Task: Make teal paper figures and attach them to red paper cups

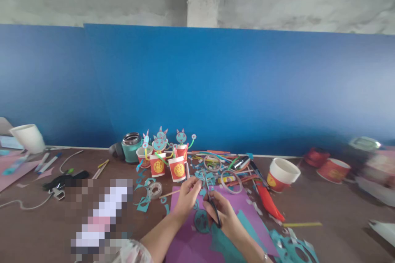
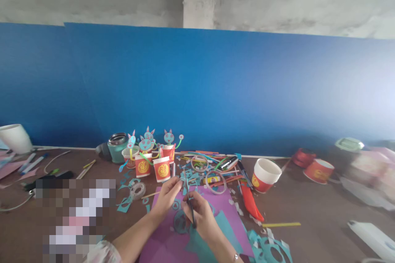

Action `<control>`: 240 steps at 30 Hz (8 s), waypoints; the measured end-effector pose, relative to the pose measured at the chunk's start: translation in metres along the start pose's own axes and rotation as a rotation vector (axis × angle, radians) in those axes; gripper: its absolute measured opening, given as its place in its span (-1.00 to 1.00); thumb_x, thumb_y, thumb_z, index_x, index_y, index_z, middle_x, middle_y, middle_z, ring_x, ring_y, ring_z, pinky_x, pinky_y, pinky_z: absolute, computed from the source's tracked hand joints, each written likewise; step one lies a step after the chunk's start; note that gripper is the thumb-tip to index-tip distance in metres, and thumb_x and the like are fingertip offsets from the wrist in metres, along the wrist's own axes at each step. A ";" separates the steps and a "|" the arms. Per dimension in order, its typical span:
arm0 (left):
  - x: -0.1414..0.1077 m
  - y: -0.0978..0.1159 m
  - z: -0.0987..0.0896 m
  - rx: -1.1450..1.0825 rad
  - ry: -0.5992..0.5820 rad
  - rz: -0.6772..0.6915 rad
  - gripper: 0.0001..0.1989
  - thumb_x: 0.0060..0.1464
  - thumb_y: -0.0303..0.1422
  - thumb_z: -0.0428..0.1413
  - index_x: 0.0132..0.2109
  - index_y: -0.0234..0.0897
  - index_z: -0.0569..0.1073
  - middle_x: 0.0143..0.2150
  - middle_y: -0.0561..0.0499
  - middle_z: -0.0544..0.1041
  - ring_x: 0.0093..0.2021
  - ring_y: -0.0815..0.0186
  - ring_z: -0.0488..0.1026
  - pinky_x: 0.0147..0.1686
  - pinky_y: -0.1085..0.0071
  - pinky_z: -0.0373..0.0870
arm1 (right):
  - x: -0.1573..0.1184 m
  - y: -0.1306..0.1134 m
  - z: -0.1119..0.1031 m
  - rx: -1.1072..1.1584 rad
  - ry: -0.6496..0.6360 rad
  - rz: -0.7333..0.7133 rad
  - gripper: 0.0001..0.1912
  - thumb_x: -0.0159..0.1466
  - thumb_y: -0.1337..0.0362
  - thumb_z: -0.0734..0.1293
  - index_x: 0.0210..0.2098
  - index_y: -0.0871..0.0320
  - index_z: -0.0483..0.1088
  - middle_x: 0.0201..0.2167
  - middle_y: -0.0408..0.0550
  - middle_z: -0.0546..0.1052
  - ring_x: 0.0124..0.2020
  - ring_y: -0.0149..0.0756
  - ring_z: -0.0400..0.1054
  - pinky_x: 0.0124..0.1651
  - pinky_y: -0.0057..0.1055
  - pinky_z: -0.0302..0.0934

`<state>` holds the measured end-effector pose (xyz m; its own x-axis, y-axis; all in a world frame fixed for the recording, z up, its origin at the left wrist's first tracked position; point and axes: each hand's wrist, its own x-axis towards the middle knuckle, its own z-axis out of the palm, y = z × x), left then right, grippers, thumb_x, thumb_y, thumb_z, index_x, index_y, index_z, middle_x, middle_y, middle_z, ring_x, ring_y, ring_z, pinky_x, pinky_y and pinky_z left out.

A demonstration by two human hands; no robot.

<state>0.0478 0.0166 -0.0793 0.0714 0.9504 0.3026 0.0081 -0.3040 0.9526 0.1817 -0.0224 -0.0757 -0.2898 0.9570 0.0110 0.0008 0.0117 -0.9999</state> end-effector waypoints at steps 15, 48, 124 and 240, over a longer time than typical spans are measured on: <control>0.001 -0.003 -0.001 0.002 0.011 0.011 -0.70 0.08 -0.19 -0.03 -0.51 -0.28 0.23 -0.56 0.13 0.16 -0.49 0.40 0.11 -0.47 0.47 0.06 | 0.001 -0.005 0.000 -0.004 0.014 0.006 -0.59 0.04 -0.04 0.38 -0.42 0.17 0.25 -0.75 -0.34 0.22 -0.78 -0.57 0.06 -0.70 -0.60 0.02; -0.001 0.003 0.002 -0.057 0.043 -0.038 -0.63 0.05 -0.08 0.00 -0.52 -0.27 0.24 -0.58 0.13 0.17 -0.51 0.40 0.12 -0.49 0.48 0.06 | 0.002 0.001 0.003 0.025 0.036 0.011 -0.61 0.03 -0.01 0.39 -0.42 0.16 0.24 -0.70 -0.36 0.22 -0.77 -0.59 0.07 -0.72 -0.60 0.07; 0.002 -0.009 -0.002 -0.132 0.039 -0.051 -0.74 0.05 -0.21 0.04 -0.47 -0.30 0.33 -0.59 0.11 0.31 -0.53 0.38 0.26 -0.47 0.47 0.18 | 0.003 0.002 -0.008 -0.099 -0.039 0.027 -0.69 0.09 0.05 0.34 -0.44 0.17 0.25 -0.75 -0.35 0.20 -0.80 -0.57 0.05 -0.74 -0.61 0.03; 0.002 0.007 0.003 -0.487 0.016 -0.283 -0.76 -0.18 -0.27 0.23 -0.54 -0.30 0.34 -0.60 0.07 0.45 -0.52 0.40 0.31 -0.44 0.49 0.16 | 0.003 0.000 -0.005 -0.035 0.014 0.036 -0.68 0.07 0.07 0.37 -0.45 0.16 0.24 -0.79 -0.37 0.20 -0.83 -0.59 0.04 -0.76 -0.64 -0.02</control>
<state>0.0508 0.0160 -0.0719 0.1182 0.9925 0.0301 -0.4371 0.0248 0.8991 0.1851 -0.0178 -0.0761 -0.2751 0.9611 -0.0247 0.0450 -0.0129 -0.9989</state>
